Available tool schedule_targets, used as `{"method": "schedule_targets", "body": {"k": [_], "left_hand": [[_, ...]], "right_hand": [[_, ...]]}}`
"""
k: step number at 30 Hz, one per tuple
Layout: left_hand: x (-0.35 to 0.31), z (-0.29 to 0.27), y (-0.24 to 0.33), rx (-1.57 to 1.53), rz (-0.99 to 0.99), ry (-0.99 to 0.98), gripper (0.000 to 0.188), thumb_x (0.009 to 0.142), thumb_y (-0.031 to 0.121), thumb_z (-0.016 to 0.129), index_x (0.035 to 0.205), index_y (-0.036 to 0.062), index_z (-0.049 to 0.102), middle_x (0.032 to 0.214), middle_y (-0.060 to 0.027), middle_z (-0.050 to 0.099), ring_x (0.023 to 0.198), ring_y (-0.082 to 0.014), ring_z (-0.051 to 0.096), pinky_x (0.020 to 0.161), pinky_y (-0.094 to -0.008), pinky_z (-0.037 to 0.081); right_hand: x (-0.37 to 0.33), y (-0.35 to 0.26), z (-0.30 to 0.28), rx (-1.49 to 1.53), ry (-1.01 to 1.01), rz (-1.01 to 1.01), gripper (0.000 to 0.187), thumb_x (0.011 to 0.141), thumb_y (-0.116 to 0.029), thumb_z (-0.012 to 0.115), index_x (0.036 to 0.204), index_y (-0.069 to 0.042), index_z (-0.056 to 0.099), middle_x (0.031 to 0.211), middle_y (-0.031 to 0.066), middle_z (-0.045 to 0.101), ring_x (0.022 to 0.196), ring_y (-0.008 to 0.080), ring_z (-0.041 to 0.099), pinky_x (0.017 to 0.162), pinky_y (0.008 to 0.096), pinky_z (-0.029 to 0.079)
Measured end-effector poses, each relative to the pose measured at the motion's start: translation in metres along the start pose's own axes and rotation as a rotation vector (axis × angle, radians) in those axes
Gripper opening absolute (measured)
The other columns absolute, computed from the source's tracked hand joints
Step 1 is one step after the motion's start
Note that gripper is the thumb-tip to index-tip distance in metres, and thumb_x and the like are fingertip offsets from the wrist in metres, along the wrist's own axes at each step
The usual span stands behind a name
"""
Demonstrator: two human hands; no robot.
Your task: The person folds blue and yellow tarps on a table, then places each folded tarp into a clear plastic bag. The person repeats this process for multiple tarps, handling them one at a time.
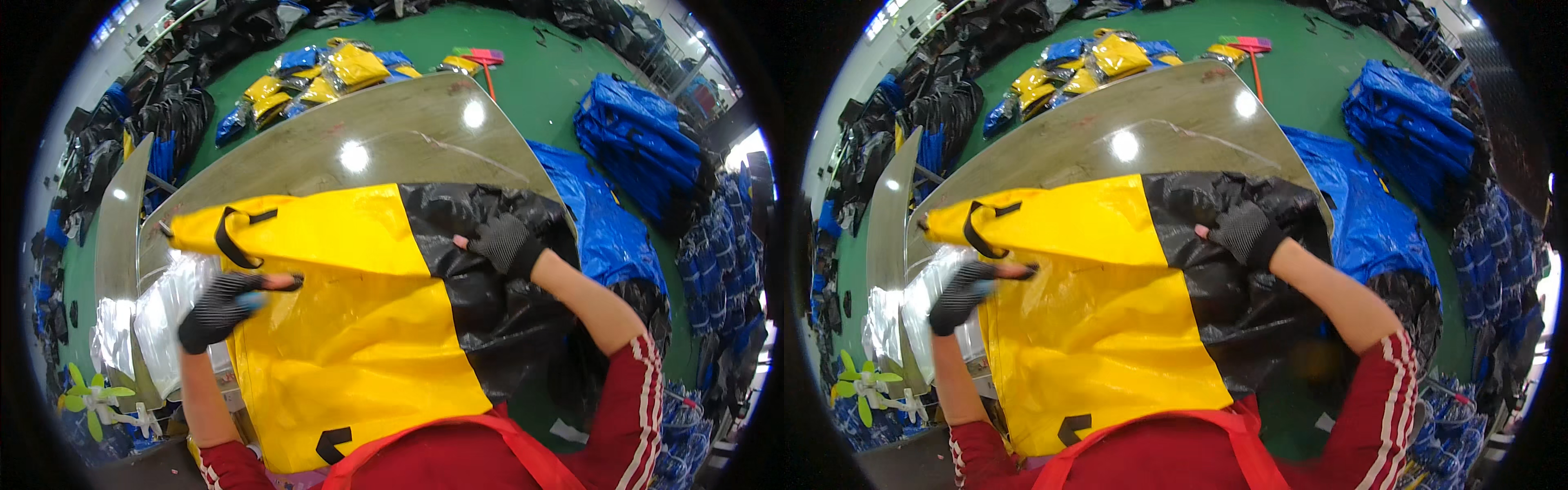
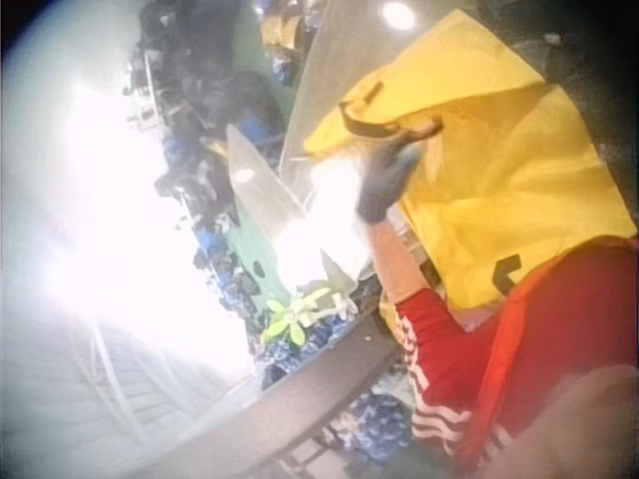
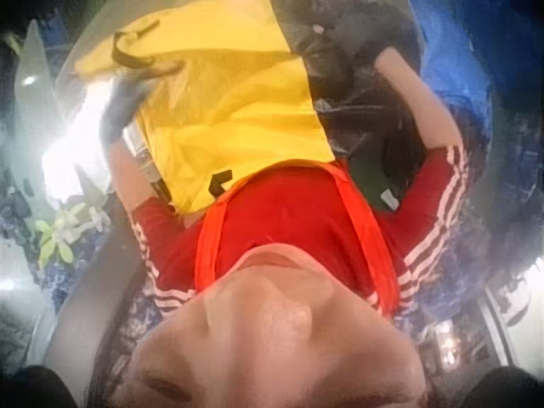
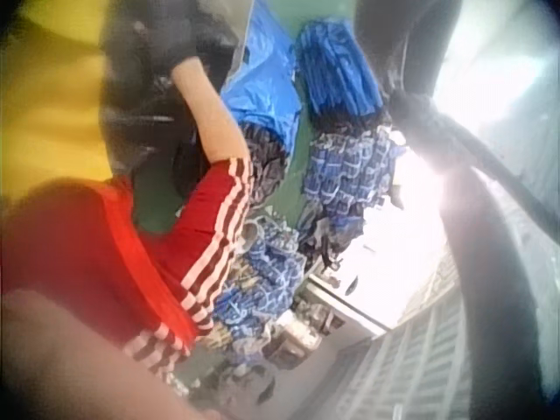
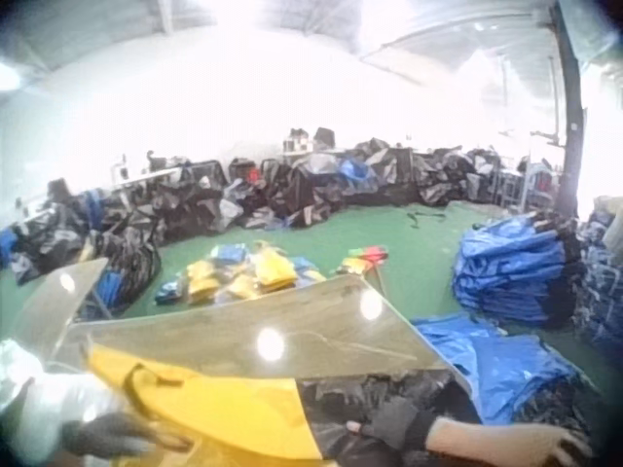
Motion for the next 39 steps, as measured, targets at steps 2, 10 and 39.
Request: {"method": "schedule_targets", "body": {"k": [2,10,39], "left_hand": [[-0.012,-0.05,0.059,-0.096,0.281,0.543,0.036,0.096,0.021,0.049,0.122,-0.0007,0.061,0.118,-0.011,0.066,0.106,-0.0241,0.062,0.099,-0.0362,0.043],[0.07,0.062,-0.046,1.139,0.065,0.462,0.059,0.089,0.057,0.046,0.135,0.0193,0.053,0.149,-0.0124,0.036,0.141,-0.0344,0.024,0.111,-0.062,-0.001],[0.076,-0.124,-0.201,0.766,-0.384,0.785,0.047,0.092,0.042,0.05,0.116,0.0034,0.062,0.107,-0.0258,0.064,0.098,-0.0404,0.061,0.084,-0.0465,0.049]], "right_hand": [[0.007,0.011,-0.003,0.029,0.0,0.166,0.034,0.092,-0.029,0.052,0.121,-0.014,0.06,0.105,0.0209,0.062,0.098,0.0371,0.057,0.09,0.0455,0.042],[-0.007,0.028,-0.062,-0.217,0.361,0.305,0.04,0.086,-0.045,0.061,0.113,-0.015,0.067,0.125,0.0243,0.054,0.12,0.0389,0.048,0.104,0.0492,0.034],[-0.006,0.006,0.039,0.156,0.14,0.413,0.072,0.084,-0.063,0.052,0.144,-0.025,0.039,0.155,0.0153,0.019,0.145,0.0337,0.011,0.112,0.0615,0.006]]}}
Point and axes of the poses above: each hand's wrist, its own x-axis towards the middle knuckle, its own z-axis out of the palm, y = z × x, the point moved 6 cm from there along x, towards the middle knuckle
